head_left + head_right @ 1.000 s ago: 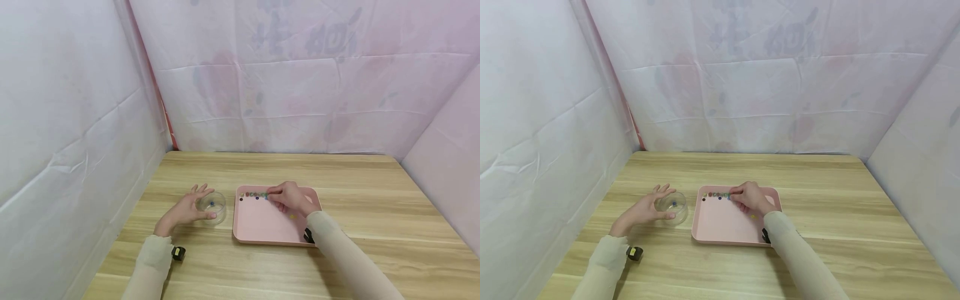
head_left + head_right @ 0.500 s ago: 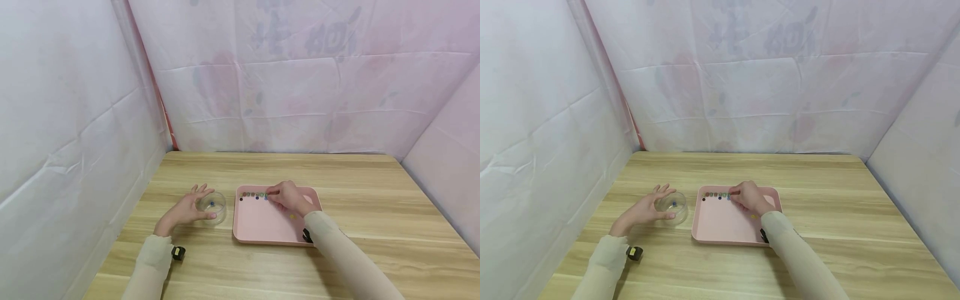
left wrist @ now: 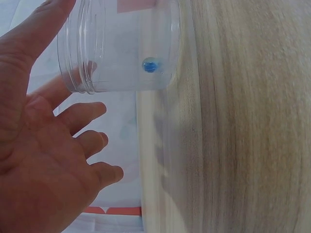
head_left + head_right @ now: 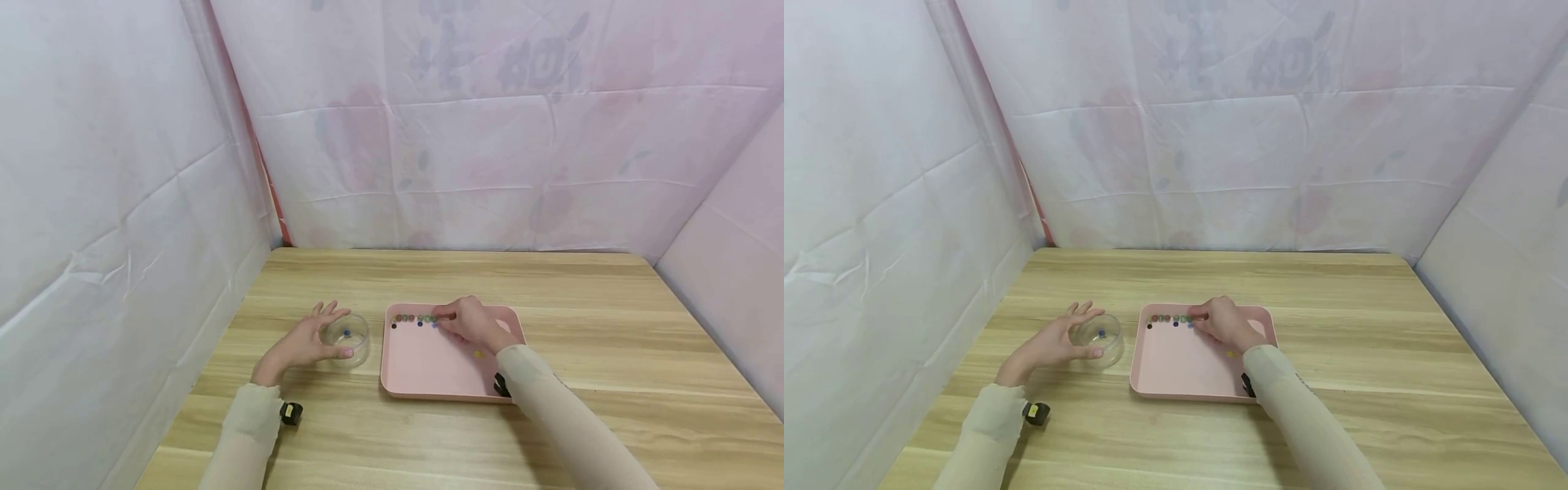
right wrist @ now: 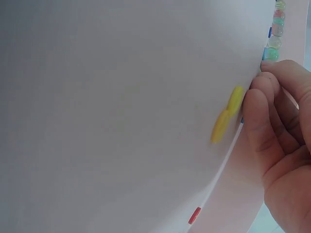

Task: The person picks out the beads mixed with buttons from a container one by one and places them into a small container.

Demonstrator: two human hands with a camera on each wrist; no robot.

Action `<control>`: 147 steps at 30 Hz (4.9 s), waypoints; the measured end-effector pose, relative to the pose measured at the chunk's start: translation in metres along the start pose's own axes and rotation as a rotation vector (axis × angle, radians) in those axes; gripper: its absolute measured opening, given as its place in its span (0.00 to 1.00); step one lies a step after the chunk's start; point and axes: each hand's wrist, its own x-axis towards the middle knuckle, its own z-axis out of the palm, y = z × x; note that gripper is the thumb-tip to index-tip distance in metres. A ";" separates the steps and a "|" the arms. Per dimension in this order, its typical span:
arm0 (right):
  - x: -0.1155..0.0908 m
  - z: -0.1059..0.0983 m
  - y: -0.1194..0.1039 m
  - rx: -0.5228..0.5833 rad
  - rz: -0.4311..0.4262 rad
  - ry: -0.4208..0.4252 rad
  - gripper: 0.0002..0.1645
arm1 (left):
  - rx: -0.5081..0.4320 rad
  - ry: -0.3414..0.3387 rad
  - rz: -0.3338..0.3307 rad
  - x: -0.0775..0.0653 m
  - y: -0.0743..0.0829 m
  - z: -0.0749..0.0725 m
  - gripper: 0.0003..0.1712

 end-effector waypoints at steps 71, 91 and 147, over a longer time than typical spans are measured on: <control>0.033 0.050 -0.098 0.466 -0.196 -0.225 0.20 | -0.032 -0.024 -0.047 0.006 0.004 -0.002 0.53; 0.011 0.005 -0.015 0.526 -0.012 -0.086 0.22 | -0.013 -0.019 -0.012 0.006 0.002 -0.003 0.54; 0.008 -0.003 0.000 0.306 0.005 -0.032 0.16 | 0.012 -0.024 -0.035 0.008 0.005 -0.004 0.53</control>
